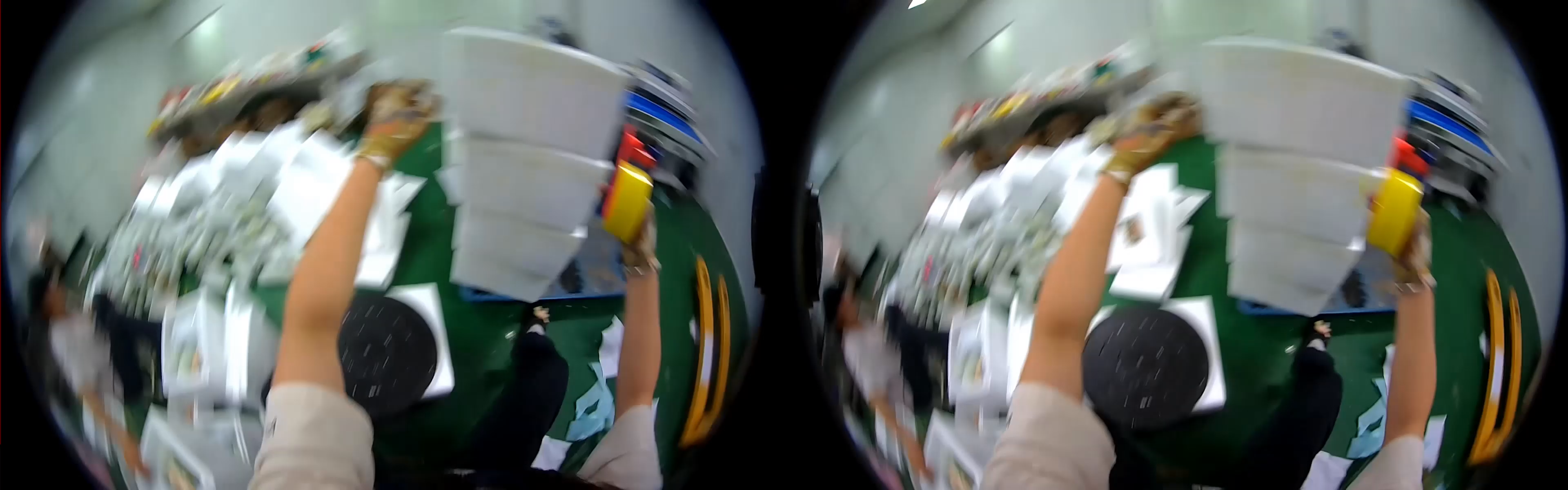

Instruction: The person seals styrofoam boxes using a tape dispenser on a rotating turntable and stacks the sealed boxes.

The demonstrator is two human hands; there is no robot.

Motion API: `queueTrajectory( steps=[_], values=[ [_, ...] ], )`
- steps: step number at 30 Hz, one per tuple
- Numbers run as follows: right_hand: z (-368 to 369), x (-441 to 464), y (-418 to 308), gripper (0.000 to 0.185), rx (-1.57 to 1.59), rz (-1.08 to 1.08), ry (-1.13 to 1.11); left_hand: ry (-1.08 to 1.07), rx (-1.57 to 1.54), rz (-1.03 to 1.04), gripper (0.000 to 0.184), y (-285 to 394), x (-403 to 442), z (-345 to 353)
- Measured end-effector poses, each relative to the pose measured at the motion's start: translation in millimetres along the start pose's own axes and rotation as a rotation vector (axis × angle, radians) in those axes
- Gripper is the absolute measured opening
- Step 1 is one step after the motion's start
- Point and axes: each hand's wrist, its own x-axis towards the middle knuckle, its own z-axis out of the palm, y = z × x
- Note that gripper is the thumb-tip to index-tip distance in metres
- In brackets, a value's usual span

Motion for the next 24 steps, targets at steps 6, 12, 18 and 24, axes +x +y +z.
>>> queueTrajectory(
  steps=[6,12,18,24],
  values=[
    [109,-105,102,0.057,0.234,0.820,-0.056,0.283,0.388,-0.770,0.030,171,-409,-115],
    [326,-191,169,0.060,0.358,1.101,-0.472,0.542,0.886,-1.154,0.033,401,-523,-192],
    [606,-271,158,0.057,0.895,1.433,-0.869,0.763,1.909,-1.363,0.047,537,-555,-320],
    [698,-385,188,0.046,0.836,1.497,-1.104,0.772,1.126,-2.191,0.051,610,-751,-383]
  ],
)
